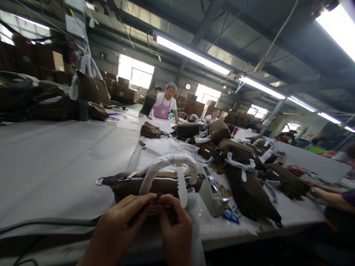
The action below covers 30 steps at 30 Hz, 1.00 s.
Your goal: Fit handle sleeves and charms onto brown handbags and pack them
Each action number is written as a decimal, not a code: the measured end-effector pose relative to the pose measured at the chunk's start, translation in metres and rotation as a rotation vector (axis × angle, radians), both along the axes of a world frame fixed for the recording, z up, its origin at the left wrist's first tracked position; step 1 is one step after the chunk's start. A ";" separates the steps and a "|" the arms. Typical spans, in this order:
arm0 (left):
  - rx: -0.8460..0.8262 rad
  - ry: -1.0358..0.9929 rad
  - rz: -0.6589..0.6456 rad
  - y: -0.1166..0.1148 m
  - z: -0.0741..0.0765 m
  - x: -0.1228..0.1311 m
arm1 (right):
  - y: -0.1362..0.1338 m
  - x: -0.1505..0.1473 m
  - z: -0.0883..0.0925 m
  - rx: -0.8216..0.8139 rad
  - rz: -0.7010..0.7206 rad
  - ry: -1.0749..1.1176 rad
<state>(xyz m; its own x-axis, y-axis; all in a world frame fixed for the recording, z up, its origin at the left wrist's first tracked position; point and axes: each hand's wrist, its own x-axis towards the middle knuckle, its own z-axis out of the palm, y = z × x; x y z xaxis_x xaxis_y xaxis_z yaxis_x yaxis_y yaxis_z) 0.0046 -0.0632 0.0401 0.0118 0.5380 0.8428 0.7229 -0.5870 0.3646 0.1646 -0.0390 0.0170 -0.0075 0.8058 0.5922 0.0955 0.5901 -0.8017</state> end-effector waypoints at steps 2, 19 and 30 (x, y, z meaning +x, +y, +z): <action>0.011 0.026 0.007 -0.001 0.000 -0.001 | 0.001 0.001 -0.001 0.019 -0.010 -0.022; 0.019 0.076 0.037 -0.002 -0.002 -0.003 | 0.004 0.005 -0.002 0.121 -0.010 -0.116; 0.069 0.009 -0.033 -0.004 -0.001 0.001 | -0.002 0.005 0.012 0.242 -0.028 -0.237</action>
